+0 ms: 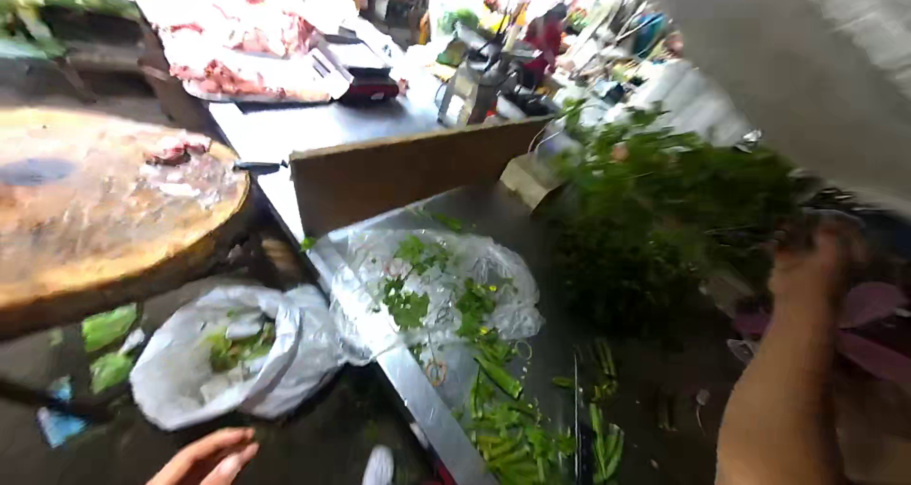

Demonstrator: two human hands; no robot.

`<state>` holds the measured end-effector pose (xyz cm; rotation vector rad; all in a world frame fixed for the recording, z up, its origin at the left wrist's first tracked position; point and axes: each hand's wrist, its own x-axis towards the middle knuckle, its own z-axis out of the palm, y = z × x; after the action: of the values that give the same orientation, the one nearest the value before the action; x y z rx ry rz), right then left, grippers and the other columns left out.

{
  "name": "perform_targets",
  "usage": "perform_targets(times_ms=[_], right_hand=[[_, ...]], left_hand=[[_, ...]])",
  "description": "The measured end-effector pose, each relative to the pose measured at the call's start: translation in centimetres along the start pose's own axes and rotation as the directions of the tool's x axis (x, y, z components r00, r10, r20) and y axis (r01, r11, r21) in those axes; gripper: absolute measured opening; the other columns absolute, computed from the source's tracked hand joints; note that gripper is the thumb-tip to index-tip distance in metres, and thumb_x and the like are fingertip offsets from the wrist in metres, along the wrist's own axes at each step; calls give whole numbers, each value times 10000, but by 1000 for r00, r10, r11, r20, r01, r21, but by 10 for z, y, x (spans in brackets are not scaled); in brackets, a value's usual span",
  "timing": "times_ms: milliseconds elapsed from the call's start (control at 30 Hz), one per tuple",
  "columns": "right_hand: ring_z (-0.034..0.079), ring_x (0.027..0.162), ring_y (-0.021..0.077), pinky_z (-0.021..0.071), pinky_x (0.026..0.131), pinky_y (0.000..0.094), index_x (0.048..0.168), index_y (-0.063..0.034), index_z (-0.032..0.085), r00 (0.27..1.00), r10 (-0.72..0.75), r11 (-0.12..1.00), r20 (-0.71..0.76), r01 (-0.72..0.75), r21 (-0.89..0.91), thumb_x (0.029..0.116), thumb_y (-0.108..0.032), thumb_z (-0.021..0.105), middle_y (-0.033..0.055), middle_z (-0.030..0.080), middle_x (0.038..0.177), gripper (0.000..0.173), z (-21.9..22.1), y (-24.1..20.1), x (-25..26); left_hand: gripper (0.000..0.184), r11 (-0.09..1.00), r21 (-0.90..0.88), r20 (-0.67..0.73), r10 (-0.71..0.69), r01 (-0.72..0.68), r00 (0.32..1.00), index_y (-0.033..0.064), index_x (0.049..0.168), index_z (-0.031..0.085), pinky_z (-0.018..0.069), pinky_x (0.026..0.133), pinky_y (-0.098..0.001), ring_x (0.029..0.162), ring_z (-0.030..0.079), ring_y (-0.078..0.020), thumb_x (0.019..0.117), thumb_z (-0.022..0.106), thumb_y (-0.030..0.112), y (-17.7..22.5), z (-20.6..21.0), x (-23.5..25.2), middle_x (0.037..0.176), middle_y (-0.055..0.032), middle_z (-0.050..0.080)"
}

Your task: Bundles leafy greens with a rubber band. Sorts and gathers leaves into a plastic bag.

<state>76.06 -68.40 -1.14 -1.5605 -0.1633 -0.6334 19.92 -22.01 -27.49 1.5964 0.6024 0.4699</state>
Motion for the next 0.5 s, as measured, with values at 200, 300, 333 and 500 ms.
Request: perform_targets(times_ms=[200, 300, 333, 500], right_hand=[[621, 813, 119, 559, 723, 305, 1437, -3, 444, 935, 354, 692, -20, -276, -667, 1095, -217, 407, 120, 590, 1130, 405, -36, 167, -32], [585, 1274, 274, 477, 1073, 387, 1471, 17, 499, 962, 263, 499, -67, -196, -844, 1027, -136, 495, 237, 554, 1437, 470, -29, 200, -64], [544, 1350, 290, 430, 1142, 364, 1430, 40, 536, 987, 156, 488, 23, -57, -871, 1003, -109, 500, 247, 545, 1450, 454, -17, 197, -81], [541, 1320, 405, 506, 1037, 547, 1525, 33, 393, 677, 562, 616, 476, 42, -786, 1037, -232, 563, 291, 468, 1498, 580, 83, 203, -208]], left_hand=[[303, 967, 5, -141, -251, 255, 958, 8, 1185, 676, 595, 908, -366, 984, 714, -160, 968, 594, 202, -25, 72, 8, 1124, -91, 721], [294, 915, 79, -117, -385, 396, 915, 5, 1234, 656, 558, 933, -410, 1020, 687, -206, 1011, 568, 174, -54, 84, 36, 1169, -141, 692], [314, 896, 94, -164, -417, 435, 894, -4, 1269, 636, 547, 938, -432, 1040, 675, -234, 1025, 570, 182, -65, 88, 50, 1208, -173, 671], [691, 731, -399, -372, -681, 554, 630, 84, 1575, 303, 554, 897, -536, 1187, 602, -384, 1029, 613, 373, -132, 106, 135, 1492, -260, 444]])
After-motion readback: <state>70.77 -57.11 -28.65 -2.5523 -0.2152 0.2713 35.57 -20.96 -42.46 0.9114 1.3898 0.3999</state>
